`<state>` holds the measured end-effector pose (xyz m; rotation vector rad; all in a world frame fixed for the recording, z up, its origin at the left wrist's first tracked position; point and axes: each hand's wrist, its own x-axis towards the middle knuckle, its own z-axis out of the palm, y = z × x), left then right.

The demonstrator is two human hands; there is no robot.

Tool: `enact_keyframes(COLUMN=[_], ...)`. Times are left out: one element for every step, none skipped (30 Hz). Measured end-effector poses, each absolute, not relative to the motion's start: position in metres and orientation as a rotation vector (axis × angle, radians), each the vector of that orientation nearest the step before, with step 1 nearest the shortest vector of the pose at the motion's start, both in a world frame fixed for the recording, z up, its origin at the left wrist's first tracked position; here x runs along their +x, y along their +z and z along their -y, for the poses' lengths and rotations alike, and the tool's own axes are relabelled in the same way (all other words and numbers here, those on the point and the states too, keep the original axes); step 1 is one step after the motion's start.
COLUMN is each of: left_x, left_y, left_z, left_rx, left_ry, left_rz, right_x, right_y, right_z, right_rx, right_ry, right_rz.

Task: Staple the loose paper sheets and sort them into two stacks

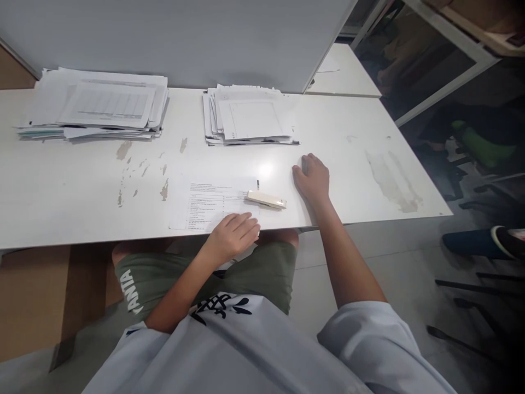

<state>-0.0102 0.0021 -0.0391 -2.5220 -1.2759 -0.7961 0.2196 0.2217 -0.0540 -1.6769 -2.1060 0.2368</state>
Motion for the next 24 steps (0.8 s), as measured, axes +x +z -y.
enact_keyframes(left_x=[-0.0093,-0.0084,-0.0077,-0.0071,-0.0067,-0.0066,-0.0066,-0.0069,-0.0074,-0.008,-0.0086,-0.0092,-0.0097,-0.0101,-0.0103,-0.0102,-0.0101,-0.0098,-0.0094,-0.009,-0.0086,-0.0081,-0.0075,-0.0068], left_y=[-0.0399,-0.0408,-0.0418,-0.0428,-0.0436,-0.0441,-0.0444,-0.0443,-0.0439,-0.0432,-0.0425,-0.0418,-0.0413,-0.0409,-0.0408,-0.0408,-0.041,-0.0413,-0.0416,-0.0419,-0.0421,-0.0422,-0.0422,-0.0422], left_z=[-0.0025,-0.0029,-0.0032,-0.0034,-0.0034,-0.0034,-0.0033,-0.0032,-0.003,-0.0028,-0.0026,-0.0025,-0.0024,-0.0024,-0.0024,-0.0025,-0.0026,-0.0028,-0.0029,-0.003,-0.0032,-0.0033,-0.0035,-0.0039], left_rx=[-2.491,-2.465,-2.452,-2.451,-2.458,-2.469,-2.482,-2.5,-2.52,-2.539,-2.556,-2.567,-2.572,-2.574,-2.575,-2.576,-2.576,-2.577,-2.579,-2.583,-2.588,-2.595,-2.6,-2.604], left_ry=[-0.785,-0.772,-0.759,-0.751,-0.744,-0.735,-0.725,-0.712,-0.702,-0.694,-0.69,-0.69,-0.695,-0.703,-0.712,-0.721,-0.728,-0.734,-0.734,-0.732,-0.732,-0.735,-0.739,-0.745], left_rz=[1.351,1.409,1.438,1.436,1.41,1.376,1.341,1.305,1.269,1.235,1.205,1.182,1.167,1.158,1.153,1.147,1.143,1.141,1.142,1.147,1.154,1.159,1.161,1.156], right_x=[0.2193,0.2191,0.219,0.2191,0.2191,0.2192,0.2194,0.2195,0.2195,0.2196,0.2195,0.2195,0.2194,0.2193,0.2191,0.219,0.2188,0.2187,0.2187,0.2187,0.2188,0.2189,0.2191,0.2192], right_y=[-0.0536,-0.0534,-0.0532,-0.0531,-0.053,-0.053,-0.0531,-0.0532,-0.0534,-0.0536,-0.0539,-0.0542,-0.0545,-0.0548,-0.055,-0.0551,-0.0551,-0.055,-0.0548,-0.0547,-0.0547,-0.0547,-0.0548,-0.055], right_z=[-0.2215,-0.2214,-0.2212,-0.2211,-0.2211,-0.2211,-0.2212,-0.2214,-0.2216,-0.2218,-0.222,-0.2221,-0.2221,-0.222,-0.2218,-0.2216,-0.2213,-0.221,-0.2208,-0.2206,-0.2206,-0.2207,-0.221,-0.2212], right_rx=[-1.677,-1.675,-1.673,-1.673,-1.675,-1.677,-1.679,-1.682,-1.685,-1.687,-1.687,-1.687,-1.686,-1.682,-1.677,-1.673,-1.672,-1.673,-1.674,-1.675,-1.675,-1.673,-1.67,-1.668], right_ry=[0.24,0.243,0.243,0.239,0.235,0.23,0.225,0.221,0.219,0.217,0.214,0.21,0.205,0.201,0.198,0.197,0.199,0.203,0.209,0.215,0.219,0.22,0.22,0.217], right_rz=[2.107,2.108,2.111,2.113,2.116,2.119,2.122,2.125,2.129,2.132,2.133,2.132,2.129,2.125,2.119,2.112,2.106,2.1,2.095,2.094,2.095,2.098,2.103,2.109])
